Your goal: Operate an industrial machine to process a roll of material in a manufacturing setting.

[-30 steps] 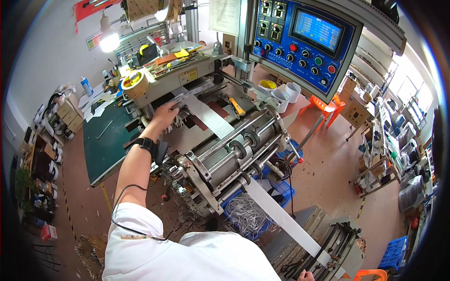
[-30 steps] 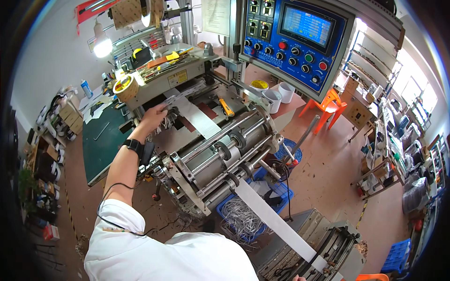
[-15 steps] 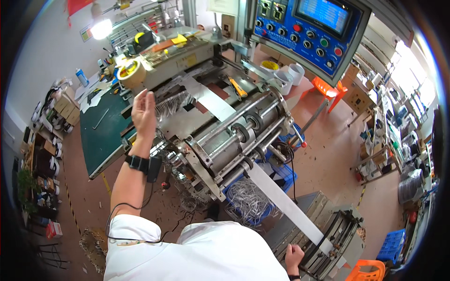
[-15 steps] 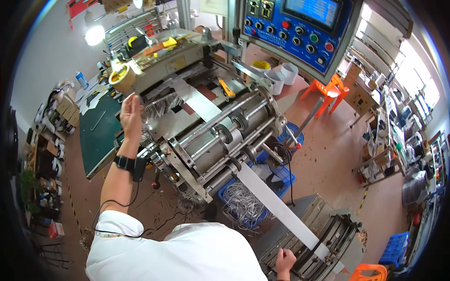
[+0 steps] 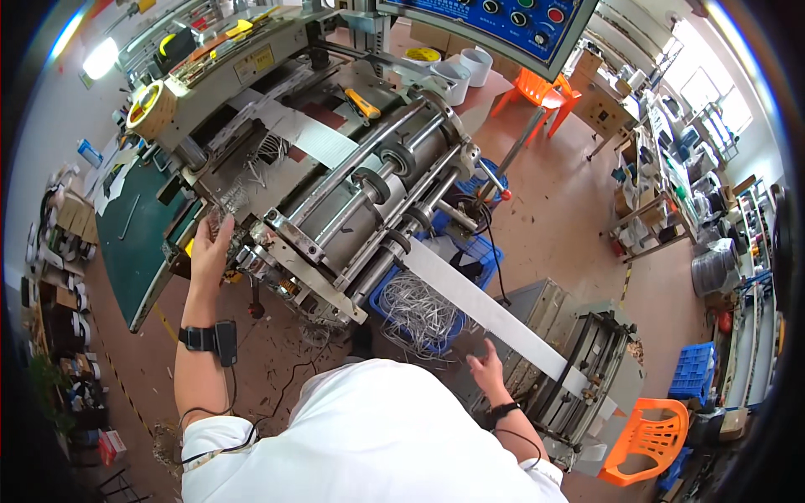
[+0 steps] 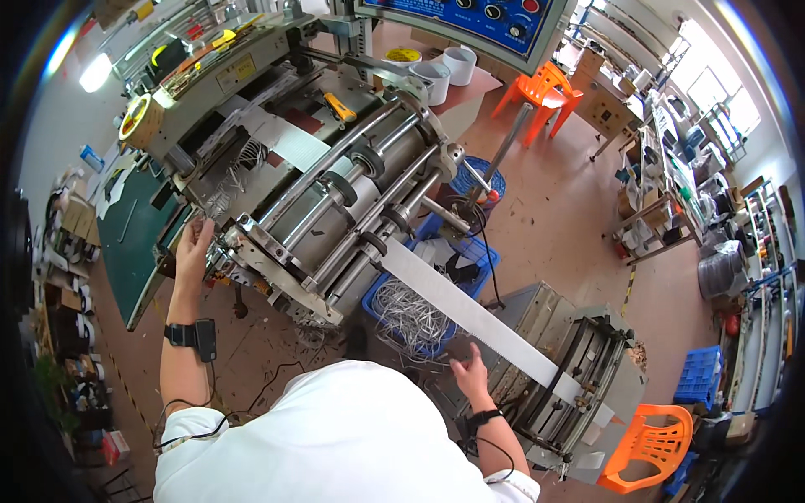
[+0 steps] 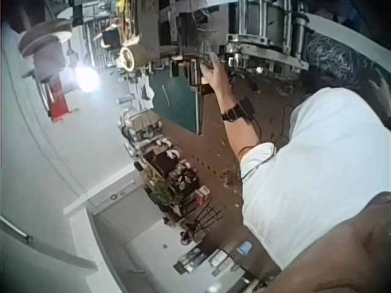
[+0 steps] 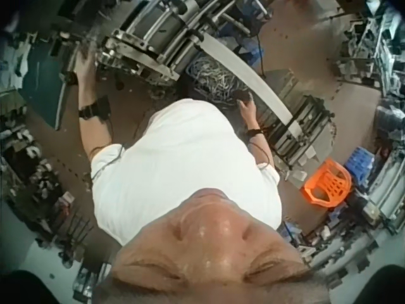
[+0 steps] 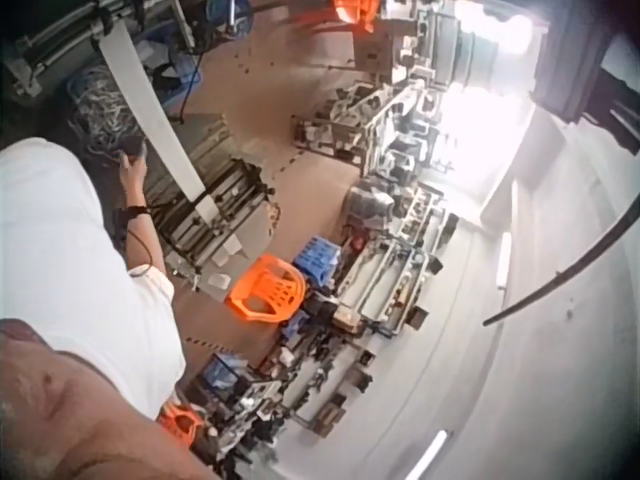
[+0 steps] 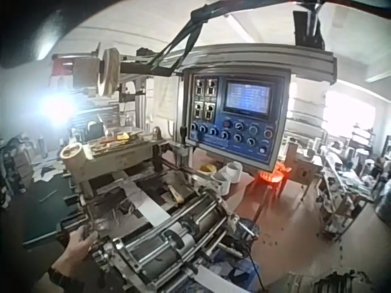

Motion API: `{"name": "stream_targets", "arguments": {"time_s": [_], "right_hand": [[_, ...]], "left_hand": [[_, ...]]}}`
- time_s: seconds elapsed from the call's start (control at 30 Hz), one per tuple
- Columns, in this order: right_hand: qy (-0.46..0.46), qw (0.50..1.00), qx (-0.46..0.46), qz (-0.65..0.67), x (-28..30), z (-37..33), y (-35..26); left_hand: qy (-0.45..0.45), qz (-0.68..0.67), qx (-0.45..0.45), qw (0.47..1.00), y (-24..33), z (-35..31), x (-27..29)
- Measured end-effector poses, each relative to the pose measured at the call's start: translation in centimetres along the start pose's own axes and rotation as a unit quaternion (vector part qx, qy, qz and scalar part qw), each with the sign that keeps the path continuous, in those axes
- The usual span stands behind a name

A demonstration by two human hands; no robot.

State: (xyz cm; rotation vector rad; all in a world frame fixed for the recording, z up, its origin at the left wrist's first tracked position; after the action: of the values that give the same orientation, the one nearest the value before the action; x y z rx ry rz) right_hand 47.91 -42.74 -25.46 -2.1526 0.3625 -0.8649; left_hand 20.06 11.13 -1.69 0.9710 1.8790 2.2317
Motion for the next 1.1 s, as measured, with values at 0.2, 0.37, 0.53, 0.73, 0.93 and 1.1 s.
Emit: {"name": "stream_targets", "arguments": {"time_s": [0.2, 0.37, 0.53, 0.73, 0.93, 1.1], "right_hand": [[0.113, 0.94, -0.088, 0.309, -1.8, 4.6, 2.2], [0.024, 0.943, 0.034, 0.329, -5.1, 7.1, 3.1], [-0.104, 0.99, -0.047, 0.085, -9.2, 8.3, 5.8], [-0.287, 0.949, -0.102, -0.088, -11.9, 6.6, 5.3], [-0.289, 0.922, -0.148, -0.21, -10.0, 8.0, 10.0], [-0.045, 0.977, -0.106, -0.179, -4.5, 7.7, 7.1]], "left_hand": [[-0.066, -0.057, 0.008, 0.996, -1.2, -2.3, -0.1], [-0.082, -0.037, 0.055, 0.994, -2.0, -4.7, 0.6], [-0.178, 0.083, 0.127, 0.972, -3.1, -6.8, 3.3], [-0.17, 0.111, 0.158, 0.966, -3.2, -9.0, 6.8], [-0.182, 0.096, 0.162, 0.965, 0.6, -8.5, 6.5], [-0.199, 0.074, 0.095, 0.972, 6.3, -8.1, 6.0]]}}
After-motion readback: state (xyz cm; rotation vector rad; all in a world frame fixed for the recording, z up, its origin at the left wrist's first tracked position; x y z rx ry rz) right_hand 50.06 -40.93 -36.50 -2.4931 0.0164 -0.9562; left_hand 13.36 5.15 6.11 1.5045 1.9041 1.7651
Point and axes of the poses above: each hand's wrist, its own z-axis towards the middle knuckle, its own x-axis out of the back of the hand, y = z × x, the point moved 4 cm from there along z, towards the middle knuckle, and after that the axes turned 15 degrees about -y, right-handed, at the moved point
